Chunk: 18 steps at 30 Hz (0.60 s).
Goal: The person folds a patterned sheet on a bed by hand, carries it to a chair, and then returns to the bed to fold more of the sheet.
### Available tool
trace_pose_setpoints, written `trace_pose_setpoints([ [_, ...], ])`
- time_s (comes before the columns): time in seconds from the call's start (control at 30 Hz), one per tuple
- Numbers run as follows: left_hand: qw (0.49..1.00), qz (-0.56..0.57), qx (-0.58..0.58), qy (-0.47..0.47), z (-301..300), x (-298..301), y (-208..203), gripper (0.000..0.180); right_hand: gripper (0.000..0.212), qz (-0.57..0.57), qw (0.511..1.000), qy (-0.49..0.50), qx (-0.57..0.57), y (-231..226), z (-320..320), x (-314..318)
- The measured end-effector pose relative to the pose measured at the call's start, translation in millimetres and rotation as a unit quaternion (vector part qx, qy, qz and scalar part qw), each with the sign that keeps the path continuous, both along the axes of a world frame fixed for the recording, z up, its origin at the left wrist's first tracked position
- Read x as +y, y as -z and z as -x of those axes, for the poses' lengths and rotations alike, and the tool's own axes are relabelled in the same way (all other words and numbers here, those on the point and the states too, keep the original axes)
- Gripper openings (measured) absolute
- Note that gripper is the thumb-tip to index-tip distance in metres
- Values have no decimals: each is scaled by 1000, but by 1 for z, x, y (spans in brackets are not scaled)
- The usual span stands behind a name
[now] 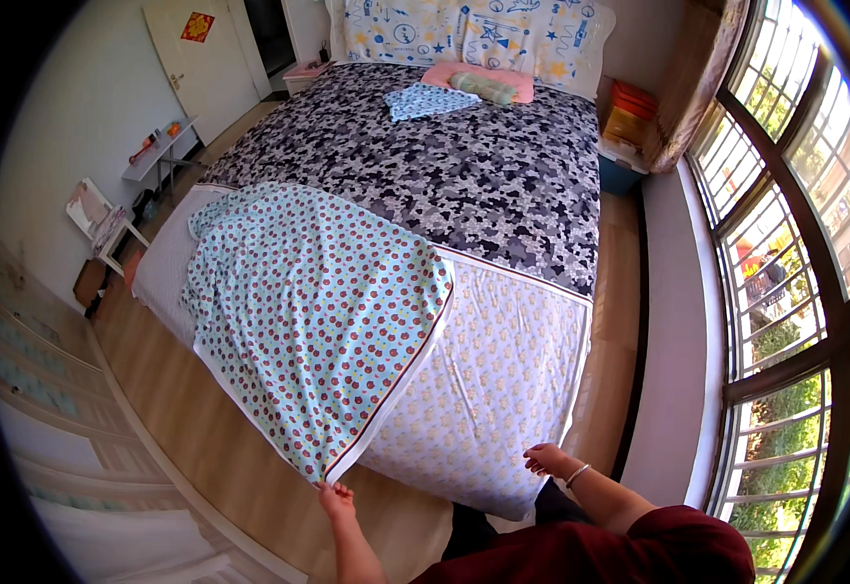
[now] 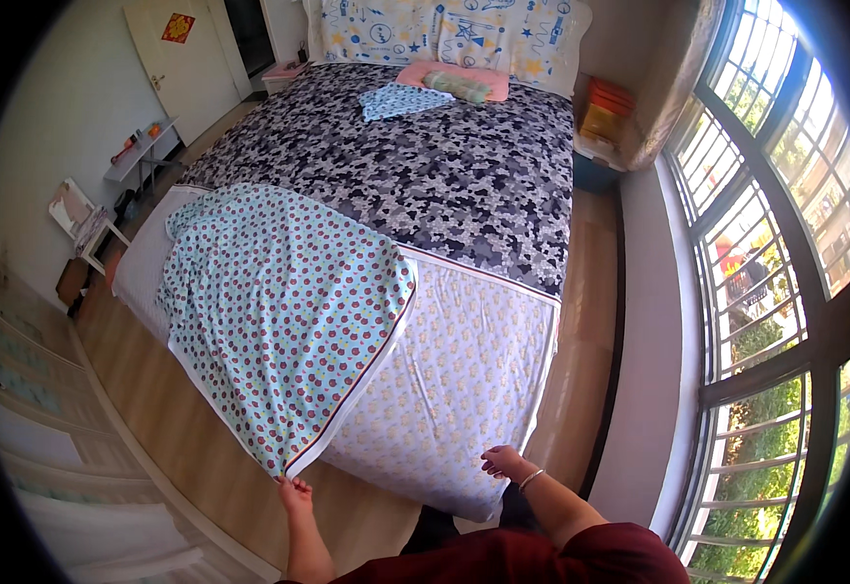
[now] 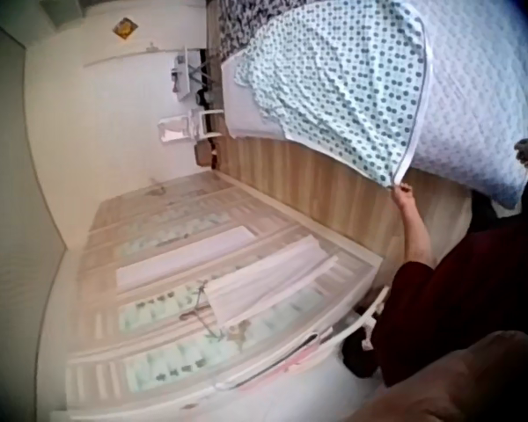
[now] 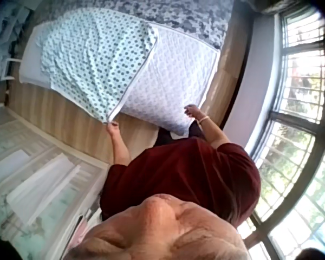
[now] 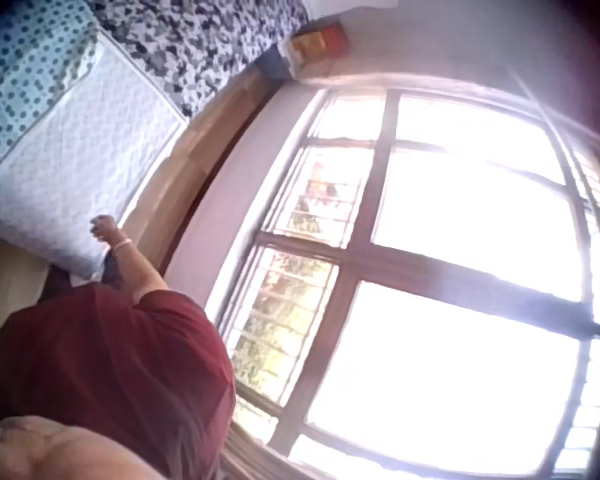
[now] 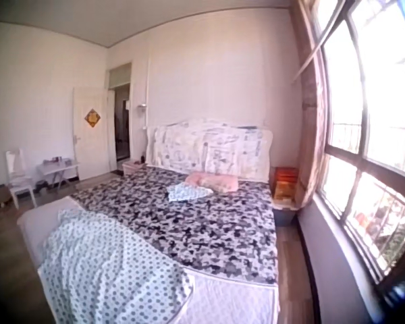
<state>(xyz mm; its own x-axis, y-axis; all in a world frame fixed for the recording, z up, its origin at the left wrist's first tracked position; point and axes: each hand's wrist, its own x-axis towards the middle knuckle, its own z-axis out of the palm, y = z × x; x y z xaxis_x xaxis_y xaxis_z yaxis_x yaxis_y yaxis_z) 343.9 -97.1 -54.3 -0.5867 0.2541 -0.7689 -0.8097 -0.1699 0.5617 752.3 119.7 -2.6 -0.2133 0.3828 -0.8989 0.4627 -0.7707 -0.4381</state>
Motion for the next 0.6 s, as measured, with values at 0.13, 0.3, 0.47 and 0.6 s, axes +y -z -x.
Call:
trace_pose_setpoints([
  [0.13,996,-89,-13,-21,-31,32,-13,24,19,24,999,-23,-22,12,-27,24],
  [0.3,993,-97,-17,-64,-74,83,-26,24,18,9,991,-115,-68,35,-54,72],
  [0.47,984,-137,41,-106,-93,111,-37,25,19,-35,975,-206,-78,38,-80,140],
  [0.6,988,-80,59,-120,-106,125,-56,24,17,-61,978,-186,-72,29,-111,183],
])
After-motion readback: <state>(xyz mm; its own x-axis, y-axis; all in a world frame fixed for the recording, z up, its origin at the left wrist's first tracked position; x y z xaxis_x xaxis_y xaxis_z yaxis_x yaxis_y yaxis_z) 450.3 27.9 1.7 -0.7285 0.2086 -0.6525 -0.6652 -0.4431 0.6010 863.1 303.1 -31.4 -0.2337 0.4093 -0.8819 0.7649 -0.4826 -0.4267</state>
